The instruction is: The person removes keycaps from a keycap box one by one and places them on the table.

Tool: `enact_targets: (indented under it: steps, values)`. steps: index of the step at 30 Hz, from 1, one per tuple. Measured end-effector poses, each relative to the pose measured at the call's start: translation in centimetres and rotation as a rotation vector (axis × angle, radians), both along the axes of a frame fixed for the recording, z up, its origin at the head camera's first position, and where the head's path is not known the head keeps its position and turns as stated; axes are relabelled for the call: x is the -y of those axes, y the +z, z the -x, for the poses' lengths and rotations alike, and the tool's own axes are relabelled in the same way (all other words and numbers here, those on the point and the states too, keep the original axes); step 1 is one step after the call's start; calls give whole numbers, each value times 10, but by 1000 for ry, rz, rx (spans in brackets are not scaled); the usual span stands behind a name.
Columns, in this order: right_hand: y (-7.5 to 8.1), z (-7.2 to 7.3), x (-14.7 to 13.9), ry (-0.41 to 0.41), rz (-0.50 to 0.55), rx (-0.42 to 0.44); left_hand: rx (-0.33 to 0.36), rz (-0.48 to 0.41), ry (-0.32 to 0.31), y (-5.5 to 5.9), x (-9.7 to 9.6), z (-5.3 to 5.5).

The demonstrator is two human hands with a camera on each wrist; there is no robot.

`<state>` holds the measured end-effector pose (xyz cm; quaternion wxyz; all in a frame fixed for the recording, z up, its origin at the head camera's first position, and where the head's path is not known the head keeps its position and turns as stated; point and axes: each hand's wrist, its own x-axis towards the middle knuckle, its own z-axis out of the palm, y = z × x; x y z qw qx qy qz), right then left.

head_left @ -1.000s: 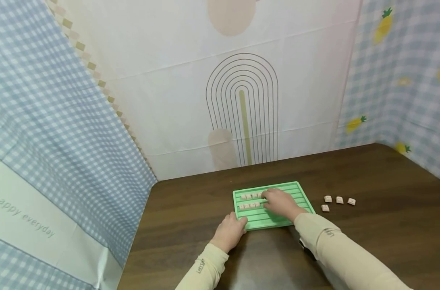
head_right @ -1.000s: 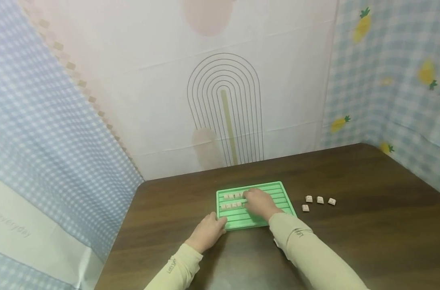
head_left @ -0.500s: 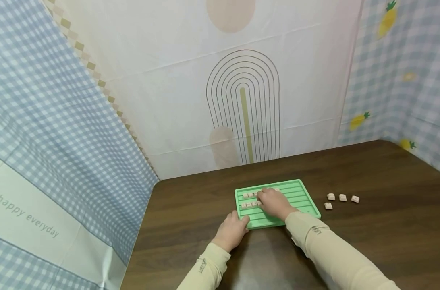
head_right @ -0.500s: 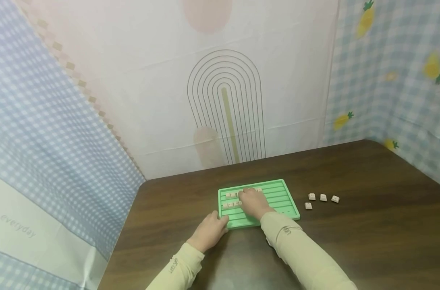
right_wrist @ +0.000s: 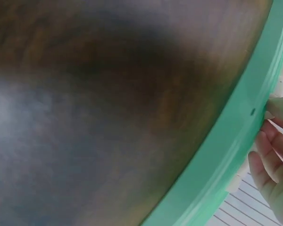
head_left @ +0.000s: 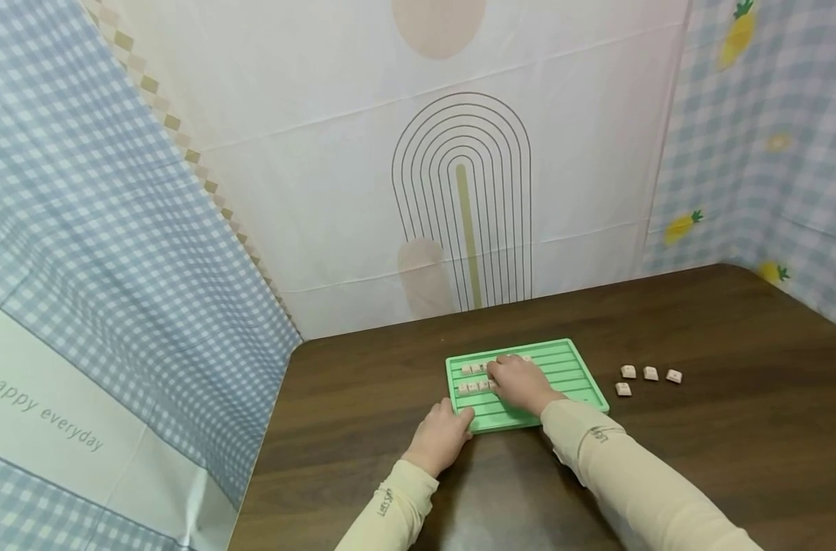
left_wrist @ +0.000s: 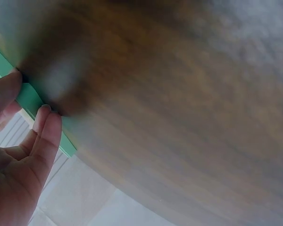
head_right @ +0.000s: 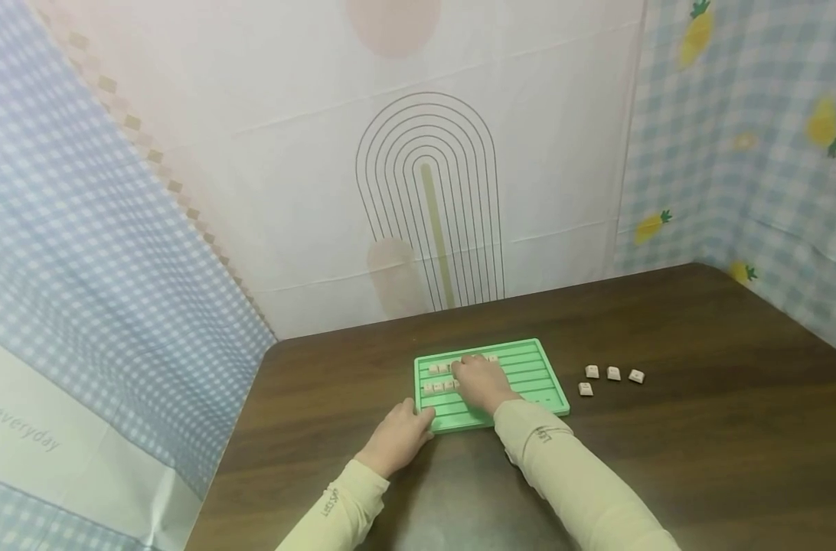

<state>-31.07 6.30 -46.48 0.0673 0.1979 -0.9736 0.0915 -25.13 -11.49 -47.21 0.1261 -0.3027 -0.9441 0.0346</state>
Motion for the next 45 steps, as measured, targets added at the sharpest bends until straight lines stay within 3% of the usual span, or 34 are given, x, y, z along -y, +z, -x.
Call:
enact_targets:
  steps: [7,14,21,26,32,39,45]
  values:
    - [-5,-1,-5,-27,-27,30,-2,-8,-19,-6,-7,0]
    - [-12,-6,-11,3,-20,-18,69,-4,-4,-10,-11,-2]
    - [5,-15,-26,29,45,-31,102,5,10,-9,-9,-4]
    - [27,-24,-62,36,68,-44,124,10,19,-6,-7,-4]
    - [47,-32,-121,-65,64,2,141,-3,17,-2,-3,-1]
    - [41,-42,-177,-155,59,59,114,2,19,2,0,0]
    - [23,-52,-198,-193,58,128,142,-23,15,3,1,0]
